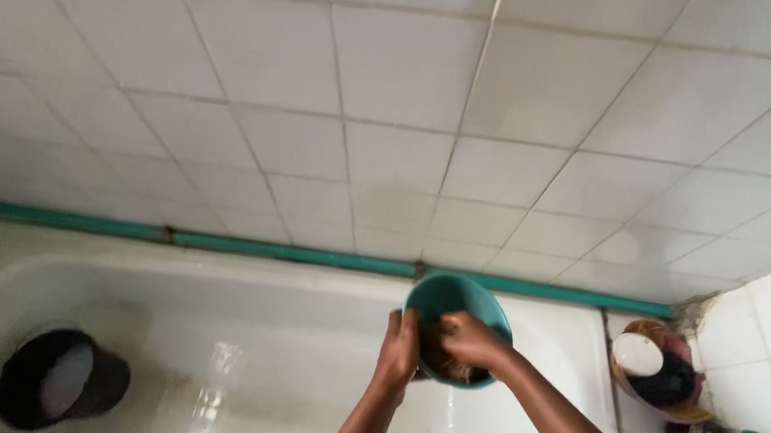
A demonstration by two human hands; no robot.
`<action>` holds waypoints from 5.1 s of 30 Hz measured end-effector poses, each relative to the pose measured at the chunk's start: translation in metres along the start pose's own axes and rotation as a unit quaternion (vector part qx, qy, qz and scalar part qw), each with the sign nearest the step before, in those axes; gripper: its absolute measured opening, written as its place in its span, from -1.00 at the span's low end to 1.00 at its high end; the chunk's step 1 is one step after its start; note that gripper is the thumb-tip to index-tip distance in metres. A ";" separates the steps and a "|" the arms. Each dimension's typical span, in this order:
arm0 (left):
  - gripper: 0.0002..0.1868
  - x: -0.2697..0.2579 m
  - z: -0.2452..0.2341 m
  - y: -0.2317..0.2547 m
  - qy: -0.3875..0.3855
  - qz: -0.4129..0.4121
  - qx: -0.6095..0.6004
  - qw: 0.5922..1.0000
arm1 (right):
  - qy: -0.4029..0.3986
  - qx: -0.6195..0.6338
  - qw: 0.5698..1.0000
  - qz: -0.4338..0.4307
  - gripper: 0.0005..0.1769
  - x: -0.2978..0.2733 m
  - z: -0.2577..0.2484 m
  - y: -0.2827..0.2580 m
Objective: Scrubbing the wall tiles and the edge of a bathtub with a cloth and soapy water.
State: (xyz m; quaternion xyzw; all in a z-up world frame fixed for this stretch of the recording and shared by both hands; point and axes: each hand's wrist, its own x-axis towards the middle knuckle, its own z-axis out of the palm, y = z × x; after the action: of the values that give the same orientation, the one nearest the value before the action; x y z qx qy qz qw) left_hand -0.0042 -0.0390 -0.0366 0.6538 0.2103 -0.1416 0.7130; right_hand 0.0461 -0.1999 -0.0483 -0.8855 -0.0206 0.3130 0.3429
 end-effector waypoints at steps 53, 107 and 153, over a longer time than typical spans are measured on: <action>0.00 -0.012 -0.050 0.161 -0.093 -0.011 -0.156 0.983 | 0.509 -0.349 0.596 -0.513 -0.24 -0.027 -0.279 -0.252; -0.02 0.004 -0.112 0.046 -0.004 -0.087 -0.267 0.960 | 0.276 -0.528 0.704 -0.386 -0.38 0.077 -0.126 -0.123; 0.08 0.029 -0.008 0.070 -0.031 -0.099 -0.142 0.984 | 0.560 -0.182 0.738 -0.331 -0.25 0.056 -0.164 -0.095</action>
State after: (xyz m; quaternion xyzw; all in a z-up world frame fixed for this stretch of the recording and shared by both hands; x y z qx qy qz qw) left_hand 0.0537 -0.0216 0.0096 0.5167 0.2699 -0.2005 0.7874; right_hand 0.2013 -0.2109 0.0733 -0.8839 -0.1733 -0.3817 0.2074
